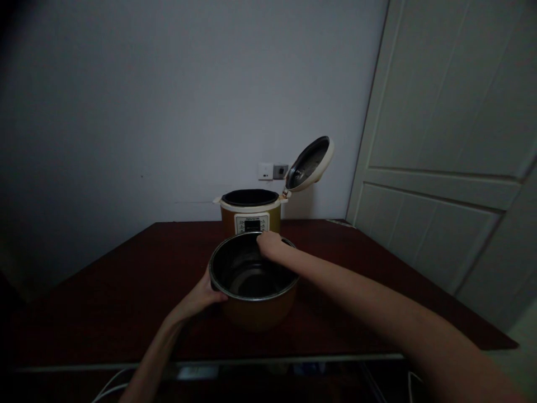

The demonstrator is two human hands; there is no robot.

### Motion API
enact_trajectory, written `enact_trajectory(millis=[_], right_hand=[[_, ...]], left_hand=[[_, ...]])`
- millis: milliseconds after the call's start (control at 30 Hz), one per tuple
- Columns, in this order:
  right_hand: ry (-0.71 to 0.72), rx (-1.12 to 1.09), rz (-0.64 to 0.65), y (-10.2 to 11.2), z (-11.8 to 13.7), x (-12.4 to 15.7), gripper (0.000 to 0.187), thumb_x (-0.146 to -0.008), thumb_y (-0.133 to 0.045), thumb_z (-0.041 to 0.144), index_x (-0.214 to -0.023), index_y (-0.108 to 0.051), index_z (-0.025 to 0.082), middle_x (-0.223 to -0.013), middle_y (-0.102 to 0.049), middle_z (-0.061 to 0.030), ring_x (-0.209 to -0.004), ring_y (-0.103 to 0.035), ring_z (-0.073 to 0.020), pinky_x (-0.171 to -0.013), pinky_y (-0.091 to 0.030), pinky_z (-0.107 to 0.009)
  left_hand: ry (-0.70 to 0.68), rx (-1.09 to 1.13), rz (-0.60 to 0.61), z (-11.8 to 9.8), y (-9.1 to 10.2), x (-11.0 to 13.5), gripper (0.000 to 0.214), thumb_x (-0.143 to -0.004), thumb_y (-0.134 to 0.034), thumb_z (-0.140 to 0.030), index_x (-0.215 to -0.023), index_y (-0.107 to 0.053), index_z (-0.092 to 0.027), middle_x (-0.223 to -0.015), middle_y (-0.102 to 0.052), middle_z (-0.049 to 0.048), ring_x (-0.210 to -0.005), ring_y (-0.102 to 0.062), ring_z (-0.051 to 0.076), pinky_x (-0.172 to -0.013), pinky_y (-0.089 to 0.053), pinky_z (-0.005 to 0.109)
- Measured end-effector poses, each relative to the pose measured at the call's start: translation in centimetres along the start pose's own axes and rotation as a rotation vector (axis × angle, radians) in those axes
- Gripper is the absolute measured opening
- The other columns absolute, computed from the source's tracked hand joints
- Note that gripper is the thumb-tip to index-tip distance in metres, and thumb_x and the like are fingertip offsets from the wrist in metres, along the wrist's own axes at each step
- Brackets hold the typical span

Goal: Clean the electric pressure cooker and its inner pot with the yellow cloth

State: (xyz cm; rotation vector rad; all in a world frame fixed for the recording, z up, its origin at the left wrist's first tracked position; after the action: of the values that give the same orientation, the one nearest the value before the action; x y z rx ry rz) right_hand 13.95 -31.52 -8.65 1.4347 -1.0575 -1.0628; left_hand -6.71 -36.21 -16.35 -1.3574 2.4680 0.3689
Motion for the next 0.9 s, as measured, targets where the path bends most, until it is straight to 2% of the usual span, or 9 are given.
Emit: enact_trajectory(millis=[267,333,400,500,567,633,700,800,900], right_hand=[[0.45,-0.336,-0.035,-0.9,4.7,-0.9,0.034,-0.074,-0.058,0.01,-0.107,-0.061,0.014,-0.102,-0.066,-0.0049,-0.091,-0.061,-0.0154,-0.077,-0.045,-0.022],[0.584,-0.565,0.141,-1.4,5.3,-0.3,0.029,-0.07,-0.061,0.01,-0.099,-0.062,0.014,-0.089,-0.065,-0.0002,-0.079,-0.06,-0.0123,-0.069,-0.045,-0.02],[0.653,-0.826,0.414,-1.7,4.8,0.6,0.021,-0.067,-0.066,0.012,-0.088,-0.063,0.011,-0.075,-0.062,0.0025,-0.067,-0.056,-0.0099,-0.061,-0.043,-0.018],[0.594,-1.011,0.737,-1.2,2.4,2.1,0.025,-0.059,-0.074,0.018,-0.08,-0.063,0.01,-0.067,-0.059,0.0038,-0.063,-0.054,-0.0089,-0.06,-0.043,-0.018],[0.54,-1.034,0.866,-0.6,0.9,3.0,0.032,-0.053,-0.078,0.02,-0.079,-0.064,0.01,-0.067,-0.061,0.0031,-0.064,-0.056,-0.0099,-0.062,-0.045,-0.02],[0.519,-1.053,0.913,-0.2,0.3,3.5,0.036,-0.049,-0.081,0.02,-0.079,-0.064,0.011,-0.069,-0.062,0.0025,-0.064,-0.057,-0.0104,-0.064,-0.046,-0.021],[0.52,-1.112,0.825,-0.2,0.9,3.5,0.038,-0.048,-0.081,0.02,-0.08,-0.063,0.011,-0.07,-0.062,0.0026,-0.064,-0.057,-0.0099,-0.063,-0.046,-0.021],[0.493,-1.184,0.549,-1.0,3.3,2.8,0.032,-0.056,-0.078,0.022,-0.081,-0.061,0.011,-0.072,-0.062,0.0025,-0.063,-0.056,-0.0096,-0.061,-0.045,-0.021],[0.419,-0.939,0.172,-1.2,5.4,1.4,0.024,-0.072,-0.068,0.025,-0.091,-0.061,0.011,-0.08,-0.065,-0.0007,-0.067,-0.059,-0.011,-0.06,-0.045,-0.02]], left_hand=[[0.022,-0.006,-0.01,0.1,0.3,0.2,0.116,-0.053,-0.084,-0.043,-0.144,-0.015,-0.021,-0.144,-0.034,0.0165,-0.133,-0.03,0.034,-0.111,-0.02,0.048],[0.046,0.004,-0.003,0.2,0.4,0.2,0.116,-0.052,-0.084,-0.043,-0.144,-0.016,-0.021,-0.142,-0.036,0.0168,-0.132,-0.032,0.035,-0.11,-0.022,0.05],[0.033,-0.001,-0.009,0.3,0.4,0.1,0.118,-0.051,-0.084,-0.044,-0.144,-0.015,-0.021,-0.142,-0.036,0.0169,-0.131,-0.032,0.036,-0.11,-0.022,0.05],[-0.027,-0.025,-0.028,0.3,0.3,0.0,0.123,-0.05,-0.084,-0.045,-0.145,-0.011,-0.02,-0.144,-0.032,0.0175,-0.134,-0.028,0.035,-0.111,-0.018,0.05],[-0.043,-0.035,-0.019,0.3,0.2,0.0,0.122,-0.051,-0.084,-0.045,-0.145,-0.011,-0.02,-0.145,-0.031,0.0175,-0.135,-0.027,0.034,-0.112,-0.018,0.049],[-0.043,-0.037,-0.018,0.3,0.1,0.0,0.122,-0.052,-0.084,-0.045,-0.145,-0.01,-0.02,-0.145,-0.031,0.0174,-0.135,-0.027,0.034,-0.112,-0.018,0.048],[-0.034,-0.031,-0.029,0.3,0.1,0.0,0.122,-0.052,-0.084,-0.045,-0.145,-0.009,-0.02,-0.145,-0.031,0.0176,-0.134,-0.028,0.034,-0.111,-0.019,0.049],[0.016,-0.012,-0.015,0.3,0.3,0.1,0.119,-0.052,-0.084,-0.044,-0.144,-0.012,-0.02,-0.142,-0.035,0.0181,-0.131,-0.032,0.035,-0.11,-0.022,0.051],[0.055,0.013,0.006,0.3,0.3,0.2,0.113,-0.055,-0.083,-0.042,-0.143,-0.016,-0.022,-0.143,-0.034,0.017,-0.132,-0.032,0.035,-0.109,-0.023,0.05]])
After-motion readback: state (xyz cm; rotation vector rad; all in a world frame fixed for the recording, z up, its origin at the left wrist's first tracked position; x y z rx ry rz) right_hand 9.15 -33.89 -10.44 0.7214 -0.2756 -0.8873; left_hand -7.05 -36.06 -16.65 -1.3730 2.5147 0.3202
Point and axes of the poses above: each hand's wrist, its own x-axis away from the middle knuckle, its own y-axis out of the back of the hand, z = x × y, the point moved 1 cm from there along -x, towards the middle knuckle
